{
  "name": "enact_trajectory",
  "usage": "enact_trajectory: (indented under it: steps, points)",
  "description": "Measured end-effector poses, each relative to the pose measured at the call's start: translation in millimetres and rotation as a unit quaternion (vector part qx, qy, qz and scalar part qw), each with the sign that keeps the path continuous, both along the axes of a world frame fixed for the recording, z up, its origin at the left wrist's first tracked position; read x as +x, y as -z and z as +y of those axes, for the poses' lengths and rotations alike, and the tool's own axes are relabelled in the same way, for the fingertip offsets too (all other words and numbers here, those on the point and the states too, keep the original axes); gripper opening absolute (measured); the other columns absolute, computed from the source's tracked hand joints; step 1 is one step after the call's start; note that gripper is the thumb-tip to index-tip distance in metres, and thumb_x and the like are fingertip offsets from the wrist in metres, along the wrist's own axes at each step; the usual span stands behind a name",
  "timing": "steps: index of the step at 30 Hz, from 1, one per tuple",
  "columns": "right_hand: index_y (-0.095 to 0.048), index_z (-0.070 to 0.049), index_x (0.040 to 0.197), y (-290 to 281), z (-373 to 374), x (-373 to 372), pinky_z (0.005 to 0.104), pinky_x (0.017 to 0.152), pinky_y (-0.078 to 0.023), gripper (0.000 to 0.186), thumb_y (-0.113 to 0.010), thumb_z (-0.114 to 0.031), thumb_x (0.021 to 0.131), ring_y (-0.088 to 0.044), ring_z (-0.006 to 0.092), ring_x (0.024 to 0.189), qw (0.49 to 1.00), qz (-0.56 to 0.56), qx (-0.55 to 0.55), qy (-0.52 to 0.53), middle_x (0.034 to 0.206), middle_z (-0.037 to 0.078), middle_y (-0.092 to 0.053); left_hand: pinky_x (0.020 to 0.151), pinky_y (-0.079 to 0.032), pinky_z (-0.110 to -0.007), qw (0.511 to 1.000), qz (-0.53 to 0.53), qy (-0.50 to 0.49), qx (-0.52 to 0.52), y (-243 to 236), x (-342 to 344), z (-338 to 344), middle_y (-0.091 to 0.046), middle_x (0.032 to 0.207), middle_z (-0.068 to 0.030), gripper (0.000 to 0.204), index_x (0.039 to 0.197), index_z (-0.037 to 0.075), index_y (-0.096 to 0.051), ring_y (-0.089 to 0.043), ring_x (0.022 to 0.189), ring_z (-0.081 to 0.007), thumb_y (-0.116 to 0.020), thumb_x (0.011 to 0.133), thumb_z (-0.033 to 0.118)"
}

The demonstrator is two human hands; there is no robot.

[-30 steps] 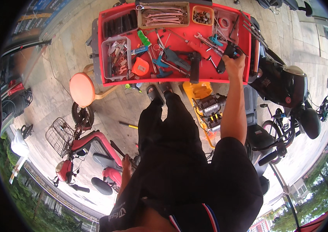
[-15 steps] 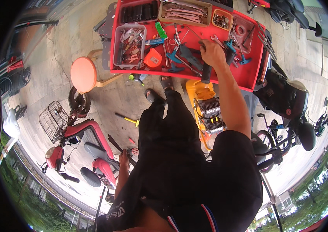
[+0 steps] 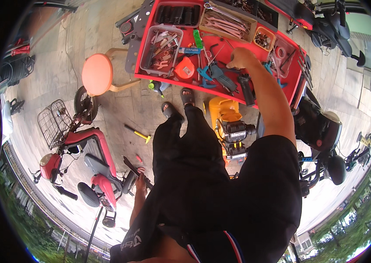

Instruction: The person removes a scooter tire, uses a screwdriver to pry the tire bead, and then uses a tire changing tool to manipulate the tire. The person works on the tire while kneeling on the ground in a workshop.

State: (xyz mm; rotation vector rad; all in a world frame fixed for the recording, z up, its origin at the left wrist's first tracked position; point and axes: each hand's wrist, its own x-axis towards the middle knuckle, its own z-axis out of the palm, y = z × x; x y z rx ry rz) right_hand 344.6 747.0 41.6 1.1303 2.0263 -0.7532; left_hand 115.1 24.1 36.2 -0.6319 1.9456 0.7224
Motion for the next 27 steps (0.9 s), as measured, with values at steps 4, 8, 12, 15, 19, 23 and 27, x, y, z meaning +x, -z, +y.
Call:
enact_trajectory:
  steps: [4, 8, 12, 15, 19, 23, 27]
  points:
    - [-0.072, -0.008, 0.093, -3.3, -14.2, -11.0, 0.0431, 0.083, -0.053, 0.030, -0.071, -0.034, 0.078, -0.067, 0.0344, 0.095, 0.993, -0.024, 0.077, -0.092, 0.099, 0.015, -0.070, 0.063, -0.046, -0.030, 1.000, -0.001, 0.005, -0.017, -5.9, 4.0, 3.1, -0.052, 0.072, -0.0009, 0.036, 0.093, 0.007, -0.053, -0.053, 0.064, -0.0138, -0.058, 0.094, 0.043]
    - [-0.067, -0.006, 0.099, 6.4, -23.6, 6.0, 0.0474, 0.083, -0.053, 0.035, -0.070, -0.032, 0.076, -0.065, 0.0380, 0.100, 0.983, 0.047, 0.164, -0.068, 0.100, 0.018, -0.069, 0.061, -0.046, -0.030, 1.000, 0.026, 0.016, 0.002, -14.9, 1.6, 11.0, -0.053, 0.073, -0.0016, 0.035, 0.093, 0.007, -0.053, -0.054, 0.063, -0.0140, -0.058, 0.094, 0.041]
    - [-0.062, -0.006, 0.098, 22.7, -20.8, 39.6, 0.0465, 0.078, -0.053, 0.029, -0.063, -0.031, 0.083, -0.067, 0.0376, 0.089, 0.940, 0.206, 0.244, 0.117, 0.093, 0.019, -0.069, 0.059, -0.044, -0.027, 0.999, 0.028, -0.015, -0.022, -14.6, 1.6, 11.6, -0.051, 0.072, -0.0002, 0.030, 0.091, 0.008, -0.054, -0.052, 0.061, -0.0113, -0.056, 0.096, 0.038]
    - [-0.060, -0.002, 0.105, 11.5, -22.8, 56.5, 0.0410, 0.071, -0.053, 0.027, -0.057, -0.025, 0.091, -0.066, 0.0302, 0.077, 0.858, 0.346, 0.321, 0.201, 0.090, 0.019, -0.067, 0.056, -0.042, -0.027, 0.998, 0.050, -0.034, 0.019, -11.9, 12.8, -2.2, -0.052, 0.070, 0.0009, 0.031, 0.090, 0.006, -0.058, -0.051, 0.060, -0.0110, -0.057, 0.096, 0.037]
    - [-0.057, 0.007, 0.109, -33.2, -45.1, 36.6, 0.0347, 0.070, -0.053, 0.037, -0.052, -0.027, 0.095, -0.062, 0.0233, 0.080, 0.776, 0.419, 0.310, 0.355, 0.096, 0.017, -0.064, 0.055, -0.041, -0.029, 0.998, 0.059, -0.031, -0.013, -5.8, 47.1, -34.1, -0.055, 0.071, -0.0004, 0.039, 0.091, 0.005, -0.060, -0.051, 0.061, -0.0116, -0.058, 0.093, 0.043]
    - [-0.058, 0.005, 0.107, -66.5, -114.9, -32.9, 0.0347, 0.073, -0.050, 0.036, -0.050, -0.029, 0.097, -0.060, 0.0231, 0.081, 0.787, 0.498, 0.306, 0.196, 0.097, 0.015, -0.063, 0.057, -0.042, -0.030, 0.994, 0.051, -0.095, -0.035, -0.3, 102.8, -91.1, -0.055, 0.071, -0.0009, 0.036, 0.081, 0.006, -0.056, -0.051, 0.062, -0.0114, -0.058, 0.092, 0.040]
    - [-0.054, 0.001, 0.114, -43.5, -237.4, -115.9, 0.0281, 0.064, -0.046, 0.035, -0.053, -0.032, 0.101, -0.053, 0.0143, 0.069, 0.832, 0.537, 0.116, 0.080, 0.088, 0.005, -0.058, 0.058, -0.044, -0.032, 0.984, 0.050, -0.167, -0.048, 9.0, 187.8, -183.7, -0.056, 0.070, -0.0027, 0.038, 0.083, 0.005, -0.057, -0.053, 0.063, -0.0131, -0.057, 0.092, 0.042]
